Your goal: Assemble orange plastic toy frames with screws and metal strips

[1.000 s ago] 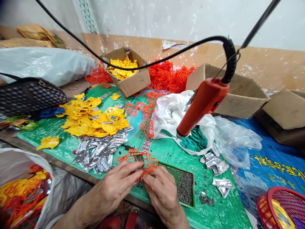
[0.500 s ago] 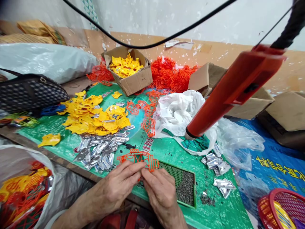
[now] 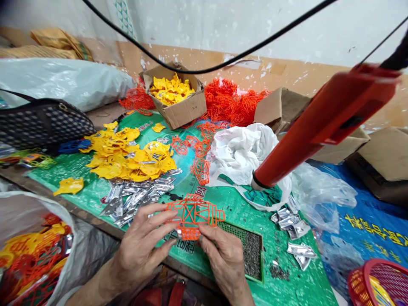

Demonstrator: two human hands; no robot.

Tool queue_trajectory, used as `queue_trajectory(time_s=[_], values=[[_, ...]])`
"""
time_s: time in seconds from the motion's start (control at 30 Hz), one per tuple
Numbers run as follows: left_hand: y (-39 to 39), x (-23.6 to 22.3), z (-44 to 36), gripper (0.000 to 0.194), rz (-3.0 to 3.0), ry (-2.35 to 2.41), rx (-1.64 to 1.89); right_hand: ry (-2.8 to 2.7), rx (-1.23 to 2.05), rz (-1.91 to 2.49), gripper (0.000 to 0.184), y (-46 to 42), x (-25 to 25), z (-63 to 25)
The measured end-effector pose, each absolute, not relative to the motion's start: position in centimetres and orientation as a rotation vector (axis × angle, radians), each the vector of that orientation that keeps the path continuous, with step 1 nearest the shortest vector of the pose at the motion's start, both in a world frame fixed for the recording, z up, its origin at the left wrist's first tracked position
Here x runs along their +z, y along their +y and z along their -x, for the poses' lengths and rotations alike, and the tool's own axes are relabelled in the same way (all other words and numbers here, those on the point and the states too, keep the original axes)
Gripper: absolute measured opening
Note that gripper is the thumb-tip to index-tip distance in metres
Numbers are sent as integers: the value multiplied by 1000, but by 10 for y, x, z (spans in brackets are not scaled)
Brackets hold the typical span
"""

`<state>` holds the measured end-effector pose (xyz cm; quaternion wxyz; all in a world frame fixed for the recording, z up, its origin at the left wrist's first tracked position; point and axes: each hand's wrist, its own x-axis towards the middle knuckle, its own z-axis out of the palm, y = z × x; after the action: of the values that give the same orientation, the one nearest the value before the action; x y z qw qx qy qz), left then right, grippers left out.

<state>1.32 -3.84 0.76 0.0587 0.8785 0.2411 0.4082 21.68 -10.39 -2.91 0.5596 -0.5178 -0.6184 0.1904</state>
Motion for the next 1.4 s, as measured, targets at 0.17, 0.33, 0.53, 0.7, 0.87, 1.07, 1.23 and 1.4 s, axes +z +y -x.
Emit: queue_trajectory(time_s=[0.17, 0.33, 0.53, 0.7, 0.87, 1.07, 1.23, 1.4], values=[[-43, 6, -20, 16, -2646, 714, 1226, -1323, 570, 1189, 17, -106, -36, -214], [-45, 7, -24, 20, -2588, 655, 1238, -1191, 751, 1122, 22, -106, -36, -213], [-44, 8, -24, 21, -2552, 607, 1253, -1145, 729, 1158, 15, -107, -35, -211], [-42, 10, -24, 22, -2612, 607, 1169, -1117, 731, 1176, 14, -108, -38, -210], [-42, 7, -25, 18, -2599, 607, 1158, -1160, 673, 1196, 15, -108, -34, -209], [-43, 3, -26, 16, -2682, 626, 1050, -1325, 416, 1351, 13, -109, -28, -206], [-41, 2, -26, 13, -2709, 616, 1013, -1353, 367, 1383, 11, -111, -34, -204], [-40, 1, -25, 11, -2696, 635, 960, -1252, 399, 1383, 7, -112, -41, -201]])
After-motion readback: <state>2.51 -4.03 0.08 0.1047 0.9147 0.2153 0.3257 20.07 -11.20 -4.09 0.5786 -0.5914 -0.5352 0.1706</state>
